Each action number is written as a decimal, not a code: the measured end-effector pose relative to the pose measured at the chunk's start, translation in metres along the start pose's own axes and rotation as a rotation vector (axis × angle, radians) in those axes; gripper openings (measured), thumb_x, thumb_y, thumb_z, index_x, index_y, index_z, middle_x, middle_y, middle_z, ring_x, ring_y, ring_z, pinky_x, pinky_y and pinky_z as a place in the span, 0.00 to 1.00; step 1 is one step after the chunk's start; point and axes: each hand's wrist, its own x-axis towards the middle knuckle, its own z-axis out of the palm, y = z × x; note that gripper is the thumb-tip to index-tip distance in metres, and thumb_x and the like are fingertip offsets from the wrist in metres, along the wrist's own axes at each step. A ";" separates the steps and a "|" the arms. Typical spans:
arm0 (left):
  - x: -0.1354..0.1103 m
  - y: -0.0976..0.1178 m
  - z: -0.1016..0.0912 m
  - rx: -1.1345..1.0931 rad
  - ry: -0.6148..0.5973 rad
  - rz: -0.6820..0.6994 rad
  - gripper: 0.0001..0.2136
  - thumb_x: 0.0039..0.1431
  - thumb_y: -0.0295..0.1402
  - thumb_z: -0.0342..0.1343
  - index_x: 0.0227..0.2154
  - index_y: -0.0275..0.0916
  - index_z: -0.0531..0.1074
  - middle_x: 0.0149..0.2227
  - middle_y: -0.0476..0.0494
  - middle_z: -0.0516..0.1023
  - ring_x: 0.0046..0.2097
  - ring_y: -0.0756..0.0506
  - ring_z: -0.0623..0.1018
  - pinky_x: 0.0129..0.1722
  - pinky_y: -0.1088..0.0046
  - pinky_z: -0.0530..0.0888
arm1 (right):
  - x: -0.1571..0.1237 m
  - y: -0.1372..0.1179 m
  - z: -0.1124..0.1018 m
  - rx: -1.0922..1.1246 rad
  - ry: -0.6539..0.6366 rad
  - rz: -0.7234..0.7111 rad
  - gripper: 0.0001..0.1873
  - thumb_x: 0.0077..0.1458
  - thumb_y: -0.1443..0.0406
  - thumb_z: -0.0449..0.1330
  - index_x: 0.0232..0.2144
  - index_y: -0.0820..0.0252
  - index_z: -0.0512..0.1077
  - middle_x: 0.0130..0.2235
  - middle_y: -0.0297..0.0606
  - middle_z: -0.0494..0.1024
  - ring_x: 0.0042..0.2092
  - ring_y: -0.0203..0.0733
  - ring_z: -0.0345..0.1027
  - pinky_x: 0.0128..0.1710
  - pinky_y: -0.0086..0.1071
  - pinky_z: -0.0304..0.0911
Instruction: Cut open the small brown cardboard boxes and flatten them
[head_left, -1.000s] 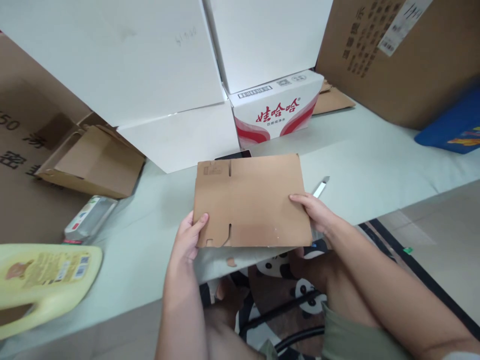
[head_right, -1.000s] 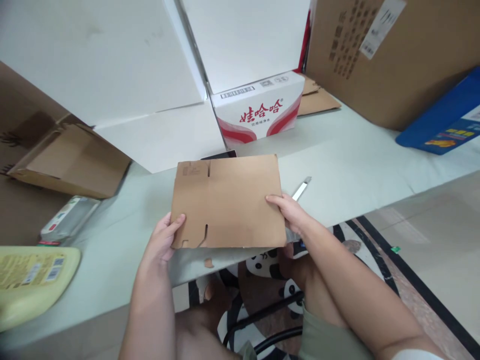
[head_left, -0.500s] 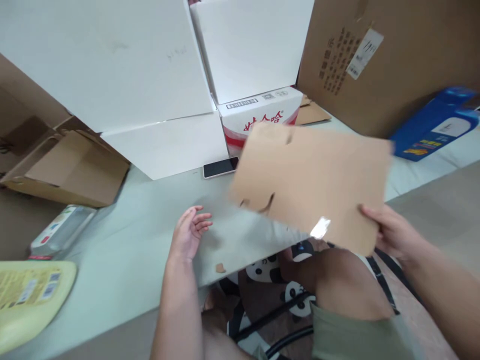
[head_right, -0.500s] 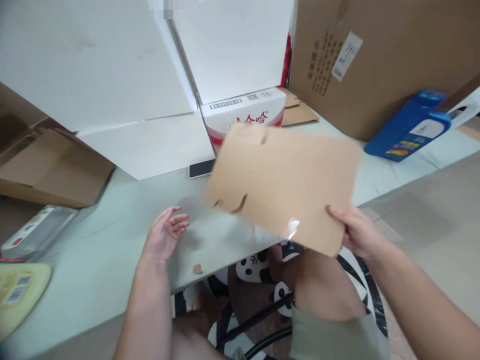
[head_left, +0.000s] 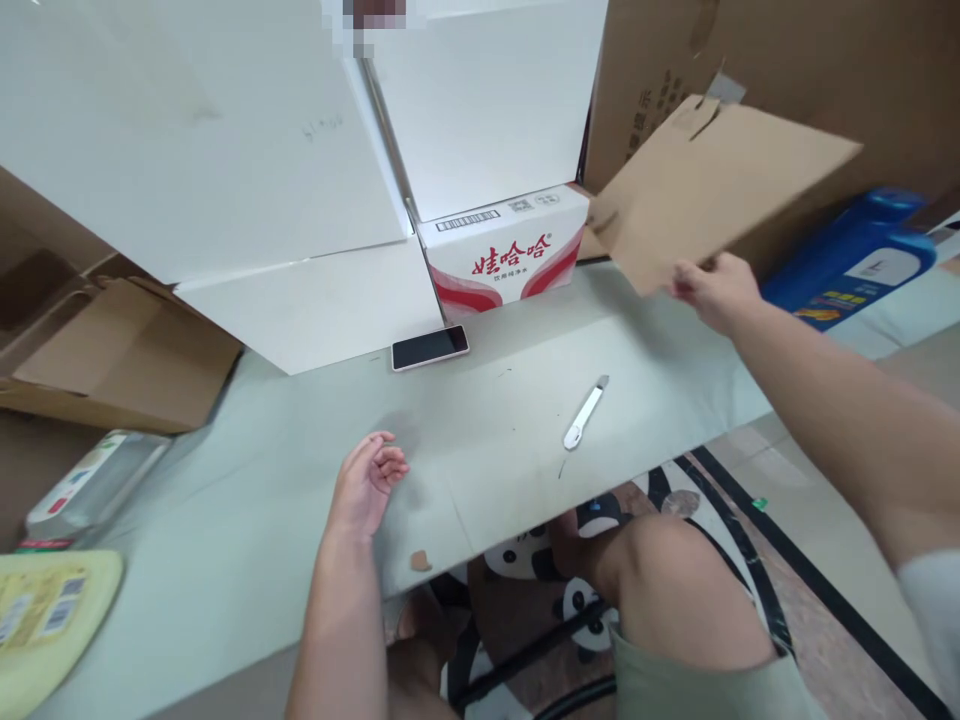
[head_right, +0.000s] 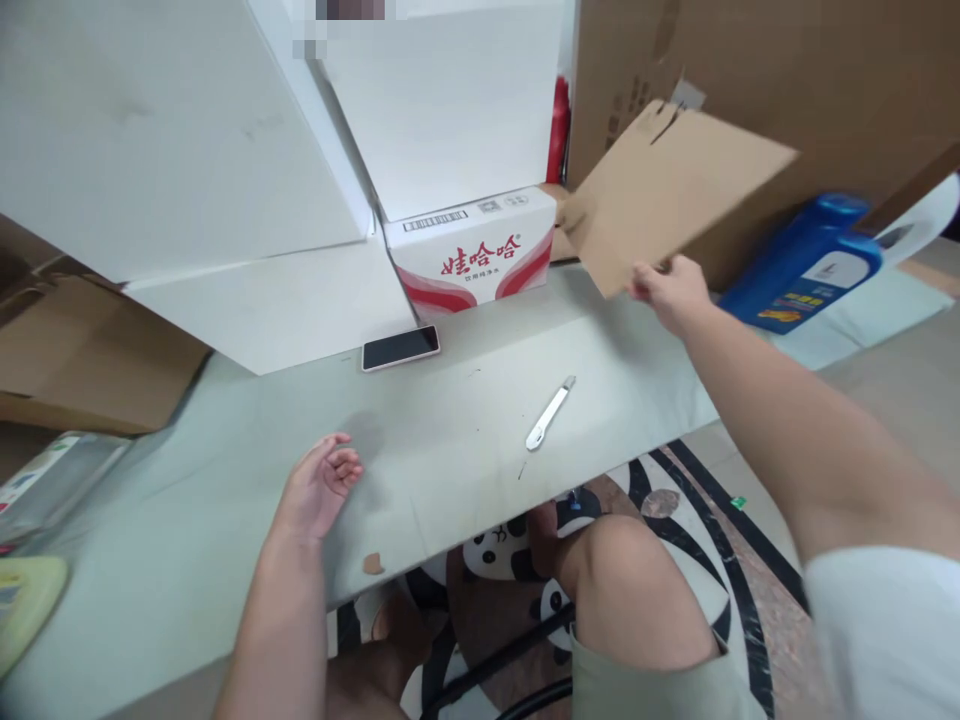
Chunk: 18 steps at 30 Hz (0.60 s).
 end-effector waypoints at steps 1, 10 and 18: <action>0.001 0.000 -0.001 -0.006 0.000 0.008 0.09 0.49 0.34 0.62 0.32 0.38 0.71 0.20 0.52 0.75 0.20 0.52 0.75 0.21 0.81 0.73 | 0.017 -0.006 0.013 0.024 0.020 0.034 0.10 0.60 0.66 0.58 0.29 0.51 0.60 0.26 0.30 0.67 0.29 0.35 0.65 0.33 0.35 0.63; 0.004 0.008 -0.006 -0.071 0.023 0.015 0.09 0.48 0.37 0.61 0.30 0.38 0.72 0.18 0.52 0.72 0.20 0.53 0.72 0.22 0.81 0.73 | -0.022 0.035 0.073 -0.170 -0.085 0.145 0.03 0.53 0.68 0.60 0.32 0.58 0.69 0.24 0.30 0.71 0.25 0.35 0.64 0.32 0.34 0.62; -0.004 0.006 -0.010 0.021 0.021 0.082 0.12 0.46 0.40 0.63 0.30 0.39 0.71 0.19 0.53 0.71 0.22 0.52 0.72 0.24 0.78 0.72 | -0.162 0.063 0.063 -0.815 -0.534 -0.245 0.14 0.57 0.52 0.57 0.38 0.51 0.78 0.23 0.34 0.76 0.26 0.43 0.68 0.27 0.33 0.51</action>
